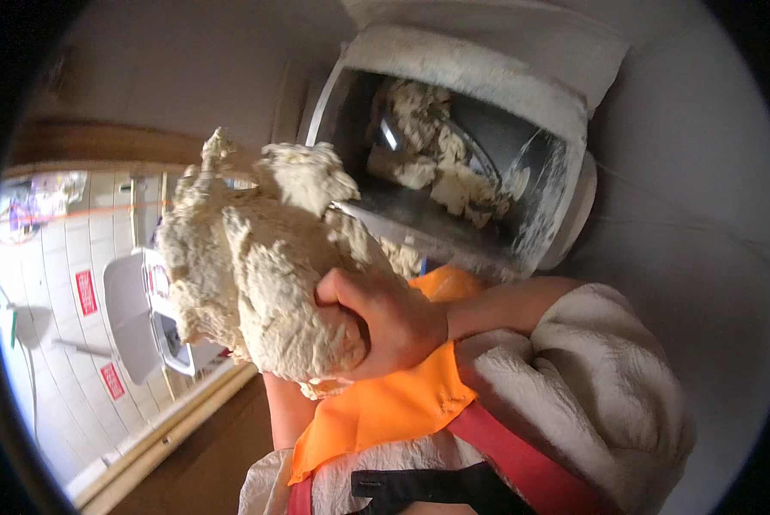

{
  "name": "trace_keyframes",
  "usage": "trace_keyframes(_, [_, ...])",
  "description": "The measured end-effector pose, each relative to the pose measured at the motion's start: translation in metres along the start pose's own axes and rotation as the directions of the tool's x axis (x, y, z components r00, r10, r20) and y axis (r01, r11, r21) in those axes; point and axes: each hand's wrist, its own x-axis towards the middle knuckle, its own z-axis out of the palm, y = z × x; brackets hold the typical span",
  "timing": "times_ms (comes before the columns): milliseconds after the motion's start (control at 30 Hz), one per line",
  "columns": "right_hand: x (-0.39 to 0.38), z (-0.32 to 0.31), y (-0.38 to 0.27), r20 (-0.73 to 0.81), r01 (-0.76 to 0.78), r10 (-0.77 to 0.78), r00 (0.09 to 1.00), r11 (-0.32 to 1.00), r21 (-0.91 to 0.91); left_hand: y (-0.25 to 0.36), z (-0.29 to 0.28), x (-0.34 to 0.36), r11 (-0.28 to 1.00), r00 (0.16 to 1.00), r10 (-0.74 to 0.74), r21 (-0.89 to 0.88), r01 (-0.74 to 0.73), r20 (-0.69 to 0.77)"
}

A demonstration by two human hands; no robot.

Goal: The person removes large pieces of dough from a mechanical mixer by hand, placing them into a blue bin, then kneads the dough by hand within the bin and carries the bin across the room.

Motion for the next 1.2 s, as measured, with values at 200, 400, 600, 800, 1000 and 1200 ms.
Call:
trace_keyframes(200, [-0.054,0.075,0.06,0.082,-0.36,0.388,0.918,0.726,0.586,0.007,-0.081,-0.038,0.983,0.981,0.051,0.183,-0.017,-0.185])
trace_keyframes(400, [-0.103,0.055,0.208,-0.242,-0.847,0.848,0.472,0.359,-0.393,-0.1,-0.166,0.026,0.835,0.902,-0.234,0.4,0.377,-0.362])
trace_keyframes(600, [-0.174,0.0,0.189,-0.156,-0.695,0.687,0.71,0.646,-0.315,-0.121,-0.164,0.031,0.764,0.922,-0.335,0.517,0.386,-0.193])
trace_keyframes(800, [-0.128,-0.094,0.223,-0.625,-0.762,0.466,0.627,0.533,-0.366,-0.118,-0.074,0.094,0.773,0.964,-0.258,0.584,0.246,-0.065])
trace_keyframes(1000, [-0.169,-0.175,0.299,-0.793,-0.997,0.609,0.021,-0.05,-0.065,-0.168,-0.008,0.205,0.733,0.863,-0.472,0.463,0.498,-0.181])
trace_keyframes(1200, [-0.184,-0.179,0.359,-0.228,-0.884,0.963,-0.146,-0.023,0.467,-0.251,-0.008,0.277,0.445,0.641,-0.484,0.464,0.766,-0.595])
